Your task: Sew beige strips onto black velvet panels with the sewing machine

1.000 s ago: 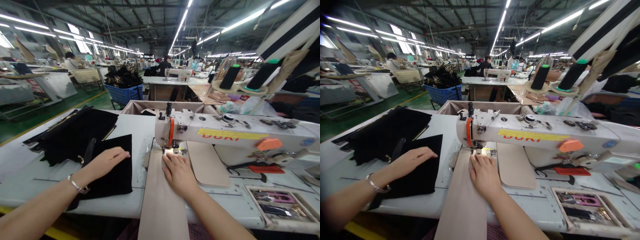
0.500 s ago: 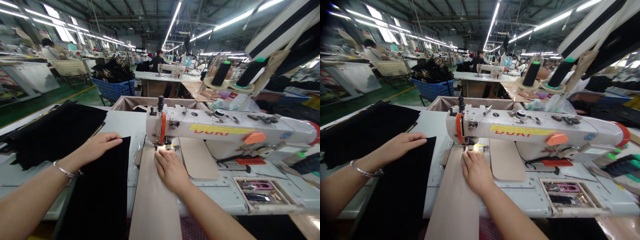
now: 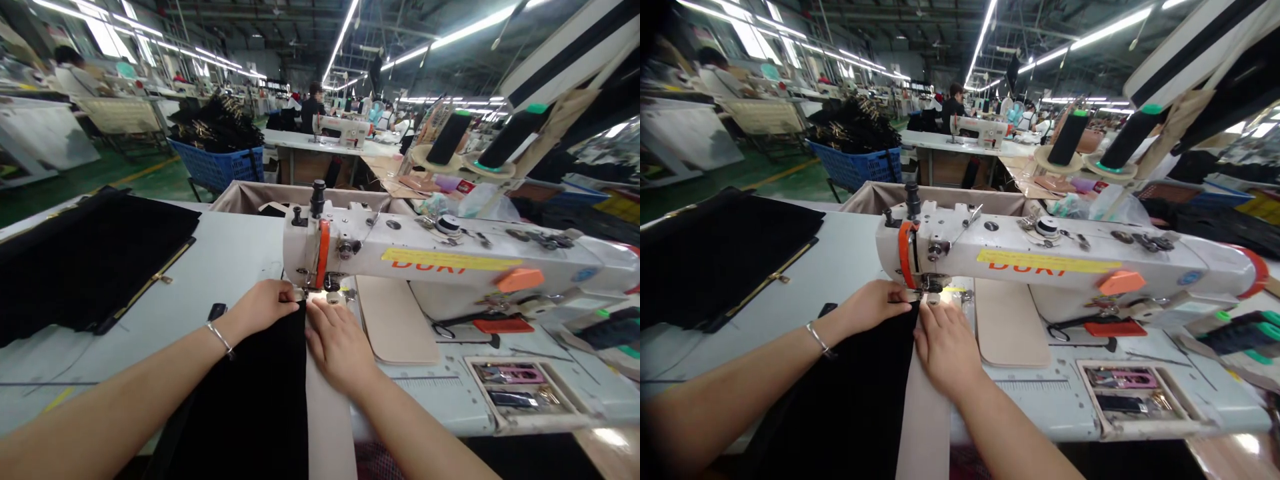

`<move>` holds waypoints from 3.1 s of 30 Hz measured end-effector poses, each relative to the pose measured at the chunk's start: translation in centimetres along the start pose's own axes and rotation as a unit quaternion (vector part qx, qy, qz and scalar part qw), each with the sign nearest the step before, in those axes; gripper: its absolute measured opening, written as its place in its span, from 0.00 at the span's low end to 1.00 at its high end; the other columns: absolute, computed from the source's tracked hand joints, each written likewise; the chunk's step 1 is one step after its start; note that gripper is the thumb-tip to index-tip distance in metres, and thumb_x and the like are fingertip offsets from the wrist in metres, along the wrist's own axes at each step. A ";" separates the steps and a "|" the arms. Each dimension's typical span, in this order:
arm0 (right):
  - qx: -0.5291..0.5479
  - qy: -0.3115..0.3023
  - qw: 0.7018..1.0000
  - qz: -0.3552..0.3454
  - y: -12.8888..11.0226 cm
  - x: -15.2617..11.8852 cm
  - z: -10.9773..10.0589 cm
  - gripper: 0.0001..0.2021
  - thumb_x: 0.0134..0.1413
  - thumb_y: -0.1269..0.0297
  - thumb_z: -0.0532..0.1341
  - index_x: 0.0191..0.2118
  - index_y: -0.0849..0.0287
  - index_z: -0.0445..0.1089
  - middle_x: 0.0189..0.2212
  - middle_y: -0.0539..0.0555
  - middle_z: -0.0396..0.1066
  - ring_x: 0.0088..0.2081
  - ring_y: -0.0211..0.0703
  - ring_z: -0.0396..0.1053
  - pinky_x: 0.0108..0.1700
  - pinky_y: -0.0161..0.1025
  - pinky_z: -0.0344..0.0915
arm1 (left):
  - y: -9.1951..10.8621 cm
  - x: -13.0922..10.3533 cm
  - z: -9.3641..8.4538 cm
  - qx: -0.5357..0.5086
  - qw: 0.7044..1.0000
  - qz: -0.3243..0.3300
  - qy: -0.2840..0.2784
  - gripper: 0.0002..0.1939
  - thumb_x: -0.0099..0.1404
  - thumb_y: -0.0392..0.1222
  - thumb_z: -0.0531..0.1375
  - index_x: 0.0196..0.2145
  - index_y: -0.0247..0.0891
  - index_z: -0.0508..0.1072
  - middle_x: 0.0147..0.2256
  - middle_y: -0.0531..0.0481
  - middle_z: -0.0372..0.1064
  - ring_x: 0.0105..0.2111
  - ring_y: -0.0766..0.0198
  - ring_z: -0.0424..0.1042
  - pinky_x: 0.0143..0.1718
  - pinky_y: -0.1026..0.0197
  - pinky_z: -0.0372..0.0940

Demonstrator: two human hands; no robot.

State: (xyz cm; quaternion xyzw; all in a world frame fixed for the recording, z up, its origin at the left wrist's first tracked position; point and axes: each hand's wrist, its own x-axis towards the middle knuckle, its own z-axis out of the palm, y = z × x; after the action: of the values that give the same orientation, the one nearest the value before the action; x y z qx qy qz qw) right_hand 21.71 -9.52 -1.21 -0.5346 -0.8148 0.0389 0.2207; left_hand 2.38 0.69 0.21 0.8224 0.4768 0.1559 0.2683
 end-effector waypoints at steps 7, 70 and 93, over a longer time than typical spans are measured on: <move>-0.007 -0.008 1.000 0.002 0.2 0.1 0.1 0.23 0.68 0.58 0.55 0.64 0.57 0.58 0.58 0.59 0.64 0.57 0.53 0.60 0.63 0.53 0.55 | 0.3 0.5 0.5 0.042 0.999 -0.004 0.026 0.07 0.60 0.44 0.61 0.33 0.39 0.76 0.31 0.48 0.77 0.32 0.57 0.75 0.32 0.60 0.64; 0.000 0.301 0.951 -0.076 -6.9 -12.8 2.1 0.13 0.63 0.77 0.53 0.36 0.57 0.74 0.27 0.48 0.75 0.28 0.41 0.71 0.32 0.40 0.65 | 3.1 -10.0 2.4 0.242 0.941 0.234 -0.038 0.28 0.73 0.47 0.55 0.67 0.46 0.54 0.66 0.50 0.54 0.66 0.56 0.54 0.66 0.42 0.51; 0.103 0.075 0.988 -0.093 -3.7 -8.3 -1.3 0.14 0.65 0.62 0.58 0.52 0.60 0.71 0.43 0.56 0.75 0.43 0.49 0.71 0.47 0.47 0.70 | 2.2 -14.5 2.5 0.176 0.929 0.320 -0.057 0.26 0.66 0.26 0.54 0.60 0.40 0.65 0.60 0.50 0.65 0.63 0.60 0.59 0.68 0.49 0.50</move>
State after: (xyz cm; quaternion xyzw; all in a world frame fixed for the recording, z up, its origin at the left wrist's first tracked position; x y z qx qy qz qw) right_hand 21.80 -18.71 -1.53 -0.4326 -0.8338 0.0617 0.3372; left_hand -1.97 -13.47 -0.55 0.9730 0.1916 0.0997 0.0815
